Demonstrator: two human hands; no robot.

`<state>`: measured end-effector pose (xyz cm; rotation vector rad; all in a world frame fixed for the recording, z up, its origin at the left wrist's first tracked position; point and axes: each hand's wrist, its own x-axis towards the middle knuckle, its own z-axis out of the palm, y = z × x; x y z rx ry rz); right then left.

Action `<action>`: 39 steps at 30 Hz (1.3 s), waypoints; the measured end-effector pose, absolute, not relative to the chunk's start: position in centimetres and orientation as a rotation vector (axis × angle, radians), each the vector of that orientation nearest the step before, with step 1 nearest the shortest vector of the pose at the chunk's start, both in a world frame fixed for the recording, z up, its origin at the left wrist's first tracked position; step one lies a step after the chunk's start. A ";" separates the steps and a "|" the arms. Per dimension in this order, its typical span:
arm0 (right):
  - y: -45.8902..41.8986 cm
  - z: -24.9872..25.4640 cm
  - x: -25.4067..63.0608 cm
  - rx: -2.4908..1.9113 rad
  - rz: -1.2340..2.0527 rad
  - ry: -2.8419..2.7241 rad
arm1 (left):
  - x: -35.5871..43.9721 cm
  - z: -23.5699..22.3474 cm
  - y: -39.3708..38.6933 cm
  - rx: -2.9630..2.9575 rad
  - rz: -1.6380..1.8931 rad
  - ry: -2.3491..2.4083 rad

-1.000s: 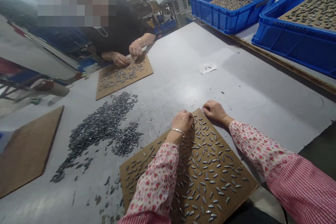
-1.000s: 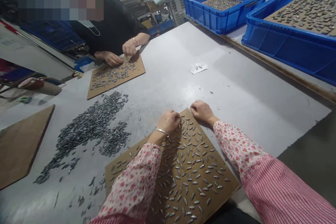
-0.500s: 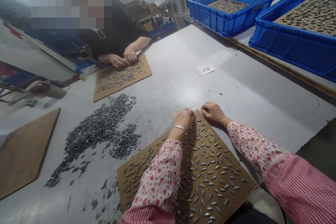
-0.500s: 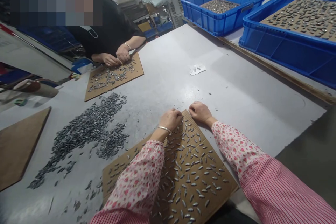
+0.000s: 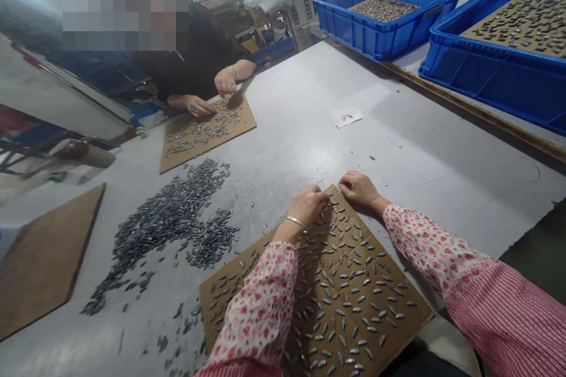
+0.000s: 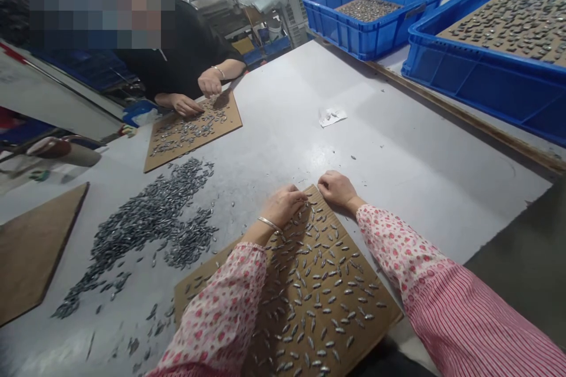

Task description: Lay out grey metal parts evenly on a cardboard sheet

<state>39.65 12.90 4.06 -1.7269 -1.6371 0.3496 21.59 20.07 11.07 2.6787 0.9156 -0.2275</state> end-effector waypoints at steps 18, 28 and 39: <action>12.3 5.5 39.5 -1.663 0.341 -1.643 | 16.5 10.0 20.7 2.513 -0.029 1.329; 12.8 -0.2 41.6 -1.739 0.278 -1.642 | 1.8 8.6 24.9 2.392 -0.074 1.838; 12.9 2.9 40.5 -1.749 0.290 -1.675 | 4.0 8.9 24.3 2.367 0.356 1.723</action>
